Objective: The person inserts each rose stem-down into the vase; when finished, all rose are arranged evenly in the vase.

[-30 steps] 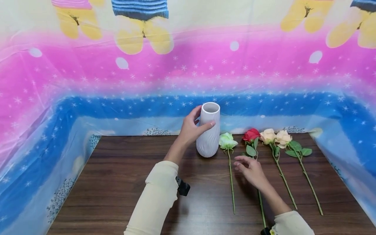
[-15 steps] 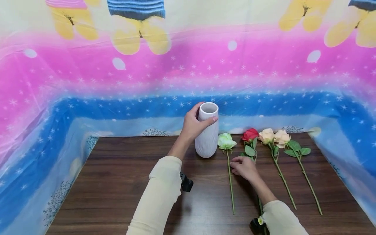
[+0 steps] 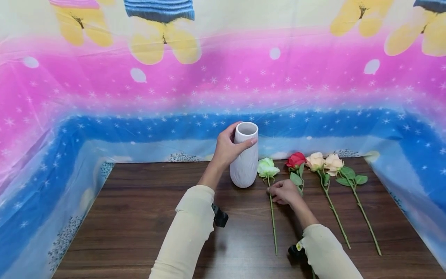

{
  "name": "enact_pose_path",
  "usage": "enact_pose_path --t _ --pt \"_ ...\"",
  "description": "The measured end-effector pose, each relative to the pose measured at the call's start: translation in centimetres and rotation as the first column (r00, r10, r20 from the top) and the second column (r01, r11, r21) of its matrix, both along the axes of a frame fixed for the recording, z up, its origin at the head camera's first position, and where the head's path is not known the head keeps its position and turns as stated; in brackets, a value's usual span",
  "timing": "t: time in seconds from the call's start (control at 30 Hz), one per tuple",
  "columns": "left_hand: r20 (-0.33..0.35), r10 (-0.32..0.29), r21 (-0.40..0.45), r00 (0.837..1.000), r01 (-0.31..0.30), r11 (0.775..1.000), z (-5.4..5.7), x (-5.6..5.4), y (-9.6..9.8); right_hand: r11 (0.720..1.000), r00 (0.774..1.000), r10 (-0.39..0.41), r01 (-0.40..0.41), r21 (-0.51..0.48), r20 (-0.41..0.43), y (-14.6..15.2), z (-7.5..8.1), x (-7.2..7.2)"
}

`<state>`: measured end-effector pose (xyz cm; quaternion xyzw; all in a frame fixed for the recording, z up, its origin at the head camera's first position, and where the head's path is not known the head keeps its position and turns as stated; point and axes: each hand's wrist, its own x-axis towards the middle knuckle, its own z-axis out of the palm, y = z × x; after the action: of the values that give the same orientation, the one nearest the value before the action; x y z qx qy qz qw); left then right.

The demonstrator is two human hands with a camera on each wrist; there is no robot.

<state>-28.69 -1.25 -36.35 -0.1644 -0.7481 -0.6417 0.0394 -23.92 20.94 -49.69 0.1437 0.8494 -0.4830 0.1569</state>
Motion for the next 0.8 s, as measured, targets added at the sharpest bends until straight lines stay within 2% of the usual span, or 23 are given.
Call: enact_pose_path --t 0.17,0.33,0.53,0.8 --pt "-0.004 0.003 -0.018 1.0 -0.003 1.0 0.0 -0.2 0.0 1.0 1.0 0.004 -0.004 -0.002 0.006 0.2 -0.1 -0.2" --pt "-0.003 0.008 -0.037 1.0 -0.008 0.999 0.1 -0.3 -0.1 0.995 1.0 0.024 -0.022 -0.101 0.017 0.6 -0.2 -0.1" --pt "-0.002 0.009 -0.05 1.0 -0.009 0.999 0.2 -0.4 -0.2 0.973 0.999 0.042 -0.039 -0.227 0.007 0.9 -0.5 -0.2" --pt "-0.012 0.014 -0.052 1.0 -0.015 0.999 0.1 -0.3 -0.2 0.948 0.999 0.049 -0.051 -0.314 -0.015 1.3 0.0 0.0"
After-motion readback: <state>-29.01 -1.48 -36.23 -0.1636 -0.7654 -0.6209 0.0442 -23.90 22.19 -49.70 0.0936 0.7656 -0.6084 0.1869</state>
